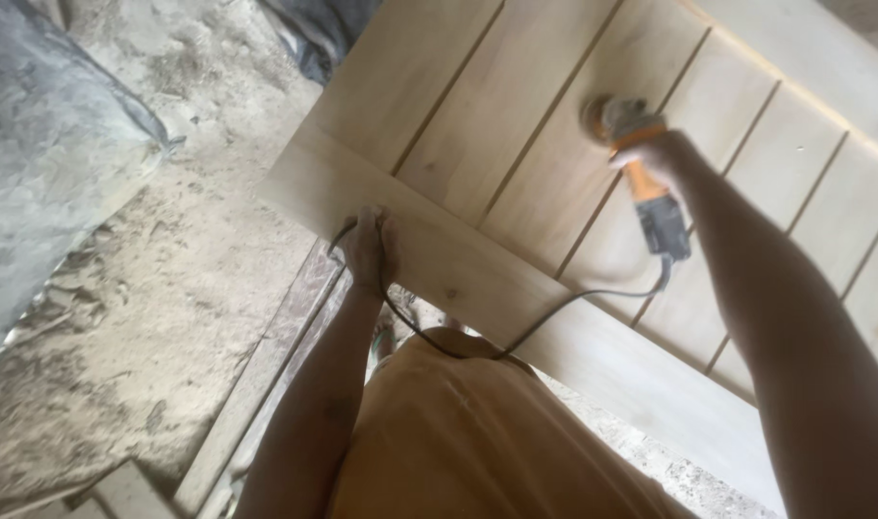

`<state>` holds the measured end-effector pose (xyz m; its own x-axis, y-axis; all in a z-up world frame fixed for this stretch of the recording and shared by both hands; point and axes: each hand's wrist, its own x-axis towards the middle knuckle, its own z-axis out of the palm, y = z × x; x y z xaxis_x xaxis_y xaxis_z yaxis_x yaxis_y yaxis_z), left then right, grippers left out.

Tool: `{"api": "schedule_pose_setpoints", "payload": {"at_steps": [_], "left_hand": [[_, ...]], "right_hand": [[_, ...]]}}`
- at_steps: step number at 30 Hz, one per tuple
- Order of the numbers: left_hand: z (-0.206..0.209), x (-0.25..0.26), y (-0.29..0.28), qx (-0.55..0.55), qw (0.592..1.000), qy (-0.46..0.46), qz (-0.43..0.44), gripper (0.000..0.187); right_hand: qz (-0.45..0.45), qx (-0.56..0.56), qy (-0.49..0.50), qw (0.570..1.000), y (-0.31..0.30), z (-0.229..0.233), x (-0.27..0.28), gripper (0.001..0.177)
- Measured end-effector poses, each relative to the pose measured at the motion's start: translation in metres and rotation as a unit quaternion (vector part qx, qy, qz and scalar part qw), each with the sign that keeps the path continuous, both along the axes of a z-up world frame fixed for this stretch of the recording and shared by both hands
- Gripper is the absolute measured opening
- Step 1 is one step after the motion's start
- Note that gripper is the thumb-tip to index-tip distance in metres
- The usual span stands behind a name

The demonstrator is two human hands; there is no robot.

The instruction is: The person uses an electric sander to smooth the surface of a wooden door. They move the sander across the door panels and frame, occasionally wiping away dust with their hand.

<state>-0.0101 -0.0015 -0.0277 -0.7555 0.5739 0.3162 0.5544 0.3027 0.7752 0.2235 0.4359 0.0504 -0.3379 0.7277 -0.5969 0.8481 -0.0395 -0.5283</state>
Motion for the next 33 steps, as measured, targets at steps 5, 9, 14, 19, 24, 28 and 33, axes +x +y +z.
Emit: {"api": "schedule_pose_setpoints", "payload": {"at_steps": [5, 9, 14, 19, 24, 28, 33], "left_hand": [[0.001, -0.001, 0.001, -0.004, 1.000, 0.000, 0.006, 0.023], [0.000, -0.001, -0.001, 0.025, 0.999, -0.019, -0.017, 0.027], [-0.007, -0.005, -0.001, 0.032, 0.999, -0.004, -0.022, 0.030], [-0.007, -0.002, 0.001, 0.001, 0.999, -0.040, 0.002, 0.027], [0.000, 0.002, 0.000, 0.000, 1.000, -0.016, 0.010, 0.027], [0.000, 0.001, -0.001, 0.017, 1.000, -0.006, 0.012, 0.026], [-0.004, 0.003, -0.002, 0.014, 1.000, 0.009, 0.015, 0.025]], "right_hand": [[-0.009, -0.007, -0.024, 1.000, -0.067, 0.022, 0.023, 0.036], [0.075, 0.029, -0.082, 0.993, -0.104, 0.029, 0.020, 0.042], [0.178, 0.086, -0.120, 0.973, -0.118, 0.014, -0.008, 0.043], [0.033, 0.034, 0.007, 0.999, -0.064, 0.022, -0.006, 0.033], [-0.087, -0.010, -0.022, 0.996, -0.018, 0.027, -0.010, 0.037], [0.058, 0.018, 0.020, 0.998, -0.029, 0.013, -0.013, 0.040], [0.097, 0.029, -0.064, 0.993, -0.041, 0.022, -0.034, 0.039]]}}
